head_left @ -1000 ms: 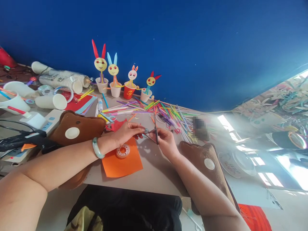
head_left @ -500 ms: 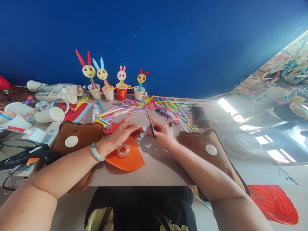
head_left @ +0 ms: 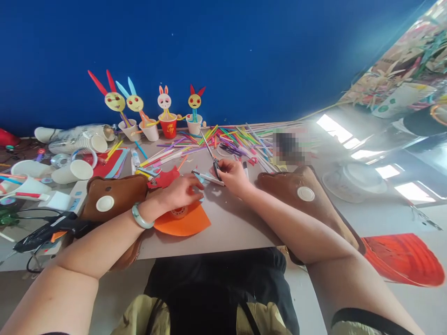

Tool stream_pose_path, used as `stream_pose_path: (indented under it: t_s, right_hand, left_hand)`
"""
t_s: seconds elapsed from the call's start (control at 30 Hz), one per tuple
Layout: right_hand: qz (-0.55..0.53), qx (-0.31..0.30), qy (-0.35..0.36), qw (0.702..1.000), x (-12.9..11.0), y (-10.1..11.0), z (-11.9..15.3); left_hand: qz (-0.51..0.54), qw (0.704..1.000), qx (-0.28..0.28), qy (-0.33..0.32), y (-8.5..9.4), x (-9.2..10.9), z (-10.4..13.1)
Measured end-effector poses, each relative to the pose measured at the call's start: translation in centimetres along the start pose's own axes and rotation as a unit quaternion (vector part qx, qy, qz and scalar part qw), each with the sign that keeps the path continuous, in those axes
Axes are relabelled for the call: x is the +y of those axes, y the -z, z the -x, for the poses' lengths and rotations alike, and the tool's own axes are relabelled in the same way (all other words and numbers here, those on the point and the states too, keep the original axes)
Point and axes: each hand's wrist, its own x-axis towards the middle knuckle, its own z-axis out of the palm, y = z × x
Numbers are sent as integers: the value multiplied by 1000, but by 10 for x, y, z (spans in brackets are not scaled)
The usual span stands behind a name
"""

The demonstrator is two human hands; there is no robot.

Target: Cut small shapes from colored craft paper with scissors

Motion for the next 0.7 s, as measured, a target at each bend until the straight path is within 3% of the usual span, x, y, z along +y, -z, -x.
stream_pose_path:
  t_s: [0.13, 0.33, 0.53, 0.7]
  right_hand:
    - [40, -10, 13, 999, -1, 1, 3]
    - [70, -27, 25, 997, 1, -1, 5]
    - [108, -36, 49, 992, -3, -2, 9]
    - [123, -44, 57, 990, -7, -2, 12]
  left_hand:
    - [-113, 990, -51, -66, -3, 9, 6]
    - [-121, 989, -55, -59, -3, 18, 6]
    - [-27, 998, -53, -8, -4, 17, 4]
    - [151, 984, 26, 92, -5, 20, 0]
